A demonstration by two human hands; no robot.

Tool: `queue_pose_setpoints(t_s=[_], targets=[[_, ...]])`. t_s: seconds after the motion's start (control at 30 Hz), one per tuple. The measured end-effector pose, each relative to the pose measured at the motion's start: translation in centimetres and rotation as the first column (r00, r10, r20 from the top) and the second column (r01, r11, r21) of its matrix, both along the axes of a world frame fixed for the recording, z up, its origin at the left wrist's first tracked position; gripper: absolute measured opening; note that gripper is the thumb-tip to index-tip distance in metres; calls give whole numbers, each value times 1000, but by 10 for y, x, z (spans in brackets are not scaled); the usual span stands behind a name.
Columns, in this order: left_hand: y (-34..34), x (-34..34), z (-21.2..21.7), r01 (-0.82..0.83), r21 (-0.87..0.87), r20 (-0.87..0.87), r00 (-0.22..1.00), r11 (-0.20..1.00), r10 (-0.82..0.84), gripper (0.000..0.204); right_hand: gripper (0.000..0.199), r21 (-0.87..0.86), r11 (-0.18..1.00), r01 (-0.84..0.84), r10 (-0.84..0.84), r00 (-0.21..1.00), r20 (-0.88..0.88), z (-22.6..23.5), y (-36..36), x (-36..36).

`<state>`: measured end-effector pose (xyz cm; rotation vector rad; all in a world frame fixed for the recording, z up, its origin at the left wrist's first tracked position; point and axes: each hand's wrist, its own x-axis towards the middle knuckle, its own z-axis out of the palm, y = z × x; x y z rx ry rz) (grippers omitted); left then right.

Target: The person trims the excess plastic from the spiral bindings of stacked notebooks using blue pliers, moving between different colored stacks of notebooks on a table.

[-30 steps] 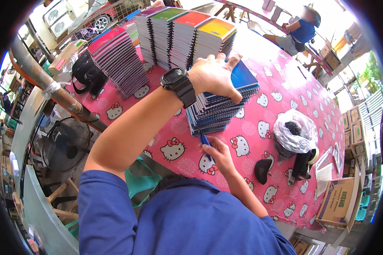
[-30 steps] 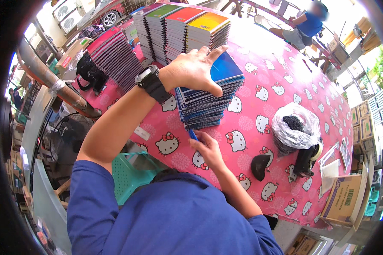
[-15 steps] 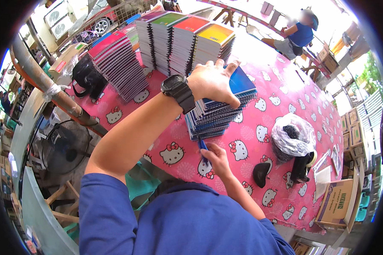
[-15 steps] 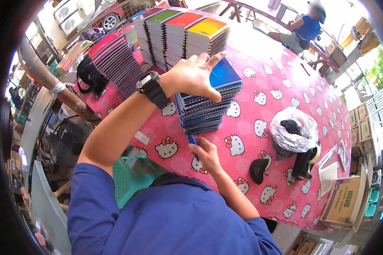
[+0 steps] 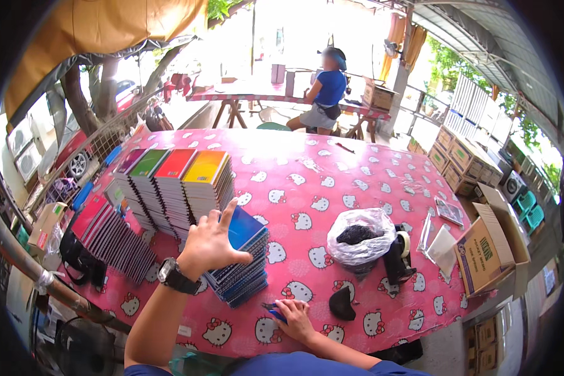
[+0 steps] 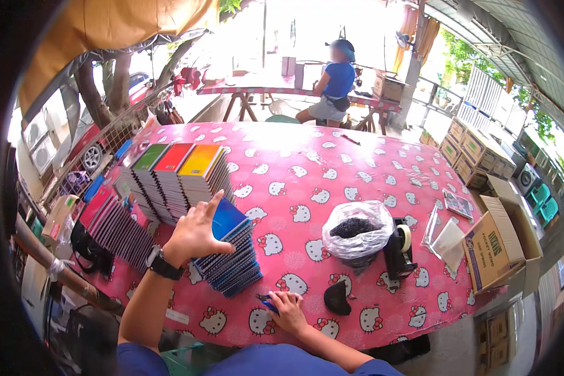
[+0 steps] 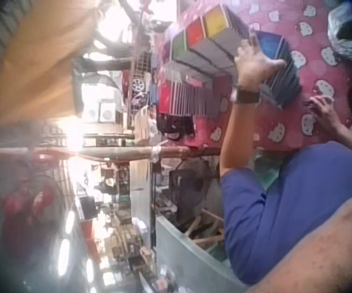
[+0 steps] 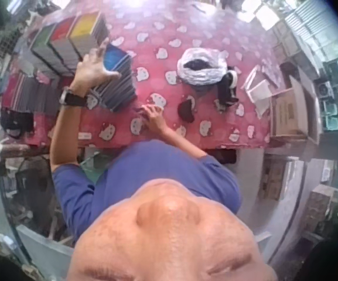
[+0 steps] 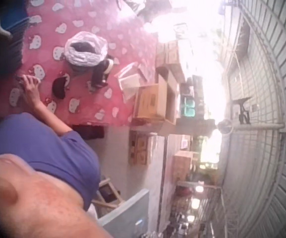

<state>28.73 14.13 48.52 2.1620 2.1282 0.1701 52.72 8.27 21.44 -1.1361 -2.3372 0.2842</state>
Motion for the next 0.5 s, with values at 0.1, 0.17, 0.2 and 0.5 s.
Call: queue_pose_setpoints(t_s=[0.1, 0.17, 0.2, 0.5], targets=[[4, 2, 0, 12, 0, -2, 1000, 1000, -12, 118, 59, -18, 1000, 21, -21, 1000, 11, -1, 3, 1], [6, 2, -3, 36, 8, -15, 999, 999, -36, 118, 60, -39, 999, 37, -35, 999, 30, -2, 1, 1], [4, 1, -2, 33, 10, -16, 999, 999, -32, 118, 63, -32, 999, 28, -27, 998, 50, -3, 2, 0], [2, -2, 0, 43, 22, -42, 998, 999, -42, 118, 66, -238, 960, 150, -91, 966, 240, 32, 2, 2]])
